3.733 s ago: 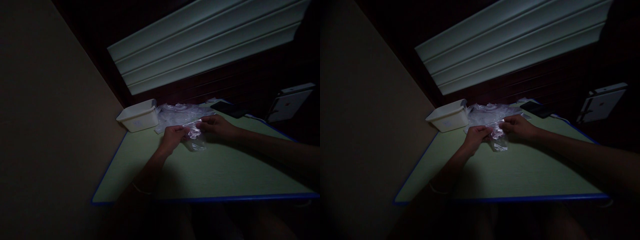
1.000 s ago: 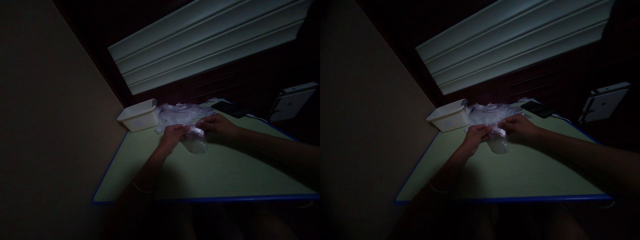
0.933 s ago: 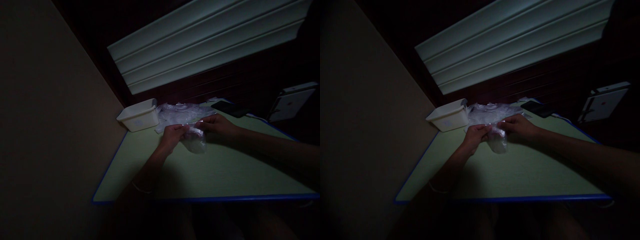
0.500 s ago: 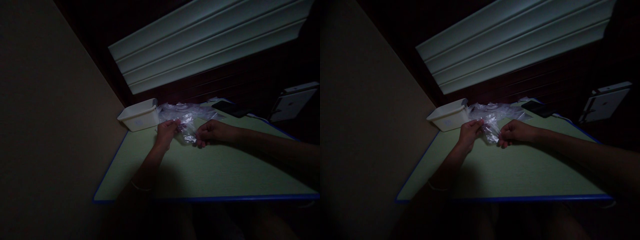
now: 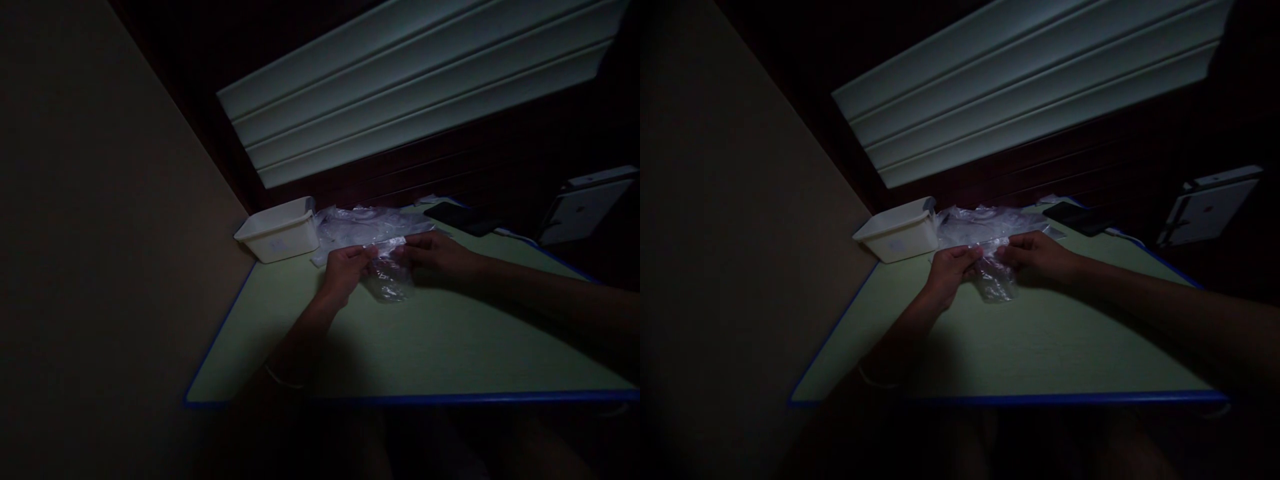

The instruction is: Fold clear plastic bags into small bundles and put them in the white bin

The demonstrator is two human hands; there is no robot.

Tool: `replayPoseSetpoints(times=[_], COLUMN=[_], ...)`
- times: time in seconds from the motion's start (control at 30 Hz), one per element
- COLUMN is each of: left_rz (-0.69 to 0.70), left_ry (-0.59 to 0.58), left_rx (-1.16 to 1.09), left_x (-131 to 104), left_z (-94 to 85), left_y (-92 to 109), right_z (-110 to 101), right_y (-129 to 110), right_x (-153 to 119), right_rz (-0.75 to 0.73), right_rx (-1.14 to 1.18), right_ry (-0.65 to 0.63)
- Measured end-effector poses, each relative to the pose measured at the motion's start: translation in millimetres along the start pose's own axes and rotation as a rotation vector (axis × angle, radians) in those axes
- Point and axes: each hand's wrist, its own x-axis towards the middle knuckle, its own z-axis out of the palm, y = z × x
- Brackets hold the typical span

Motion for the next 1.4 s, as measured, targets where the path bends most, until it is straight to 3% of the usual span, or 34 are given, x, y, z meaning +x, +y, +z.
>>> replayPoseSetpoints(times=[0.5, 0.97, 1.4], left_rz=[-0.062, -0.065, -0.082], left_ry=[-0.072, -0.092, -0.114], left_rx=[-0.046, -0.002, -0.094], left_x=[-3, -3, 1], left_z=[1.5, 0.5, -4.4], left_y=[4, 3, 1], right_z=[-4, -11, -3], right_y=[4, 8, -1], right_x=[4, 9, 5], right_rz=[0.027, -0.028, -0.008], right_rx=[0.046, -0.068, 0.149], right_ry=[0.101, 0.065, 0.089])
